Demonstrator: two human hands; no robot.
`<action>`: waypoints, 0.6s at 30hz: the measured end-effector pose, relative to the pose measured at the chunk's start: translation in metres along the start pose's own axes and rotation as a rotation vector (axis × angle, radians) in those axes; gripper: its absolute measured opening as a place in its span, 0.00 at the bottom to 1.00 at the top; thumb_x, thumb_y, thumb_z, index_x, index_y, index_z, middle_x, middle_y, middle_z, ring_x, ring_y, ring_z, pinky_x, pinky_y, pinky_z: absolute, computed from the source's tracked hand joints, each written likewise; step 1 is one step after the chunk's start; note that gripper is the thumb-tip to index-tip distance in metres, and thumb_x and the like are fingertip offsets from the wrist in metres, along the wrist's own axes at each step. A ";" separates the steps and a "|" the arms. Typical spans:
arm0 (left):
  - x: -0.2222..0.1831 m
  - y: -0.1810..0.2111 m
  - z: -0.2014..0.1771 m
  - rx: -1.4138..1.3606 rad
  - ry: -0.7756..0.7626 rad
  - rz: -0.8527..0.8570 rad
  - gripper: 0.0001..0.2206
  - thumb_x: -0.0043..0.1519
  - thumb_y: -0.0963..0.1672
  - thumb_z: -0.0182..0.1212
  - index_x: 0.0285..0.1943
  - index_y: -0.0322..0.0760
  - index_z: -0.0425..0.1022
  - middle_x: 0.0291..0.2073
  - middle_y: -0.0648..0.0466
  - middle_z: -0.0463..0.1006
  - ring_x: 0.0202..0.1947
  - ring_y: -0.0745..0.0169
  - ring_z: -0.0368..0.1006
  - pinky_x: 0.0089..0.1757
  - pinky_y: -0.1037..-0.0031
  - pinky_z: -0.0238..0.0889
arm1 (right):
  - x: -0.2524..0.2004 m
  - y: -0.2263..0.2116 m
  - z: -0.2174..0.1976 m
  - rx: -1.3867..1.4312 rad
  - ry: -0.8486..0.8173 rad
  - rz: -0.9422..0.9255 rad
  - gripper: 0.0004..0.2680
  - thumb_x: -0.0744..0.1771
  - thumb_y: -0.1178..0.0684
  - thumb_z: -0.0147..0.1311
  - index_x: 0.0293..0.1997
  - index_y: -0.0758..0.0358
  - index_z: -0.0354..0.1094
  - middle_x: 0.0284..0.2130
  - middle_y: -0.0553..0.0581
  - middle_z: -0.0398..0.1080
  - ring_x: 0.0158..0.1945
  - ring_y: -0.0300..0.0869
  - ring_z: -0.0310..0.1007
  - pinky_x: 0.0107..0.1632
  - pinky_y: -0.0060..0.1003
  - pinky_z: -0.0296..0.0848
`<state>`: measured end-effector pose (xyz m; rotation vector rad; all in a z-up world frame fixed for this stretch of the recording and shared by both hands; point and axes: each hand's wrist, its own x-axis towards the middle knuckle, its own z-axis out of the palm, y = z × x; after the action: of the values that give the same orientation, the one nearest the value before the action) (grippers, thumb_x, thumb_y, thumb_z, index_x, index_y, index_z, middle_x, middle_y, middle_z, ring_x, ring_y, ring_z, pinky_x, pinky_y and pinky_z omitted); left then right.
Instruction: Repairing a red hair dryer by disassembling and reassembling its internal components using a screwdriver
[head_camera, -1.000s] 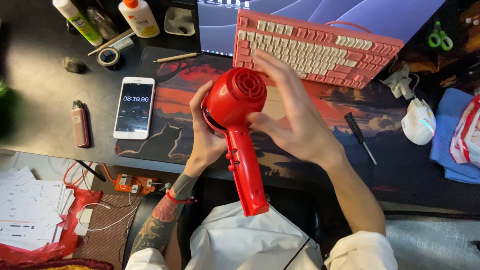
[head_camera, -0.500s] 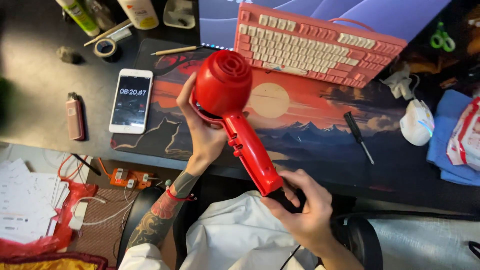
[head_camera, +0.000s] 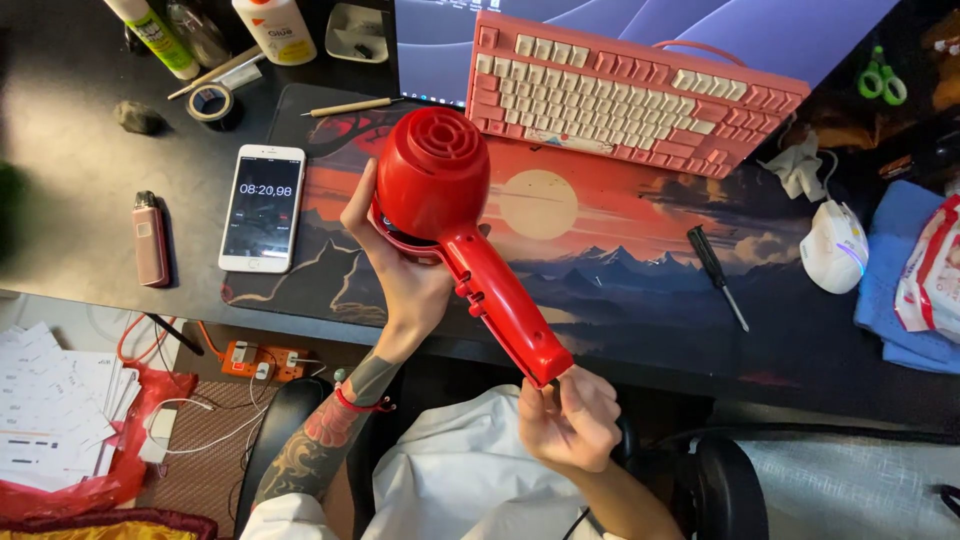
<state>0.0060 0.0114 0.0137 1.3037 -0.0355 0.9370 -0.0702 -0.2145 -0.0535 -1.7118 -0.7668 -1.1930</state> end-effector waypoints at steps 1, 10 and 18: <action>0.001 0.001 0.000 0.002 0.002 0.000 0.57 0.60 0.31 0.88 0.94 0.51 0.52 0.86 0.40 0.61 0.68 0.49 0.79 0.53 0.66 0.86 | -0.011 -0.002 0.007 0.002 -0.001 0.000 0.18 0.71 0.58 0.74 0.65 0.69 0.67 0.33 0.69 0.79 0.30 0.55 0.81 0.42 0.46 0.86; 0.008 0.004 -0.002 0.039 0.053 0.016 0.59 0.59 0.30 0.86 0.94 0.56 0.49 0.92 0.38 0.58 0.81 0.45 0.73 0.70 0.54 0.84 | -0.028 -0.047 0.019 0.587 0.122 0.916 0.09 0.78 0.53 0.52 0.46 0.69 0.71 0.27 0.64 0.77 0.23 0.35 0.63 0.36 0.36 0.74; 0.006 -0.010 -0.008 0.041 0.051 0.057 0.59 0.59 0.34 0.93 0.95 0.52 0.51 0.91 0.45 0.57 0.81 0.50 0.72 0.74 0.57 0.80 | -0.008 -0.039 0.009 0.327 -0.157 0.968 0.04 0.71 0.61 0.49 0.41 0.65 0.71 0.17 0.51 0.63 0.20 0.35 0.57 0.27 0.35 0.58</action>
<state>0.0124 0.0215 0.0069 1.3215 -0.0139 1.0239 -0.1024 -0.1899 -0.0503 -1.5864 -0.1292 -0.2519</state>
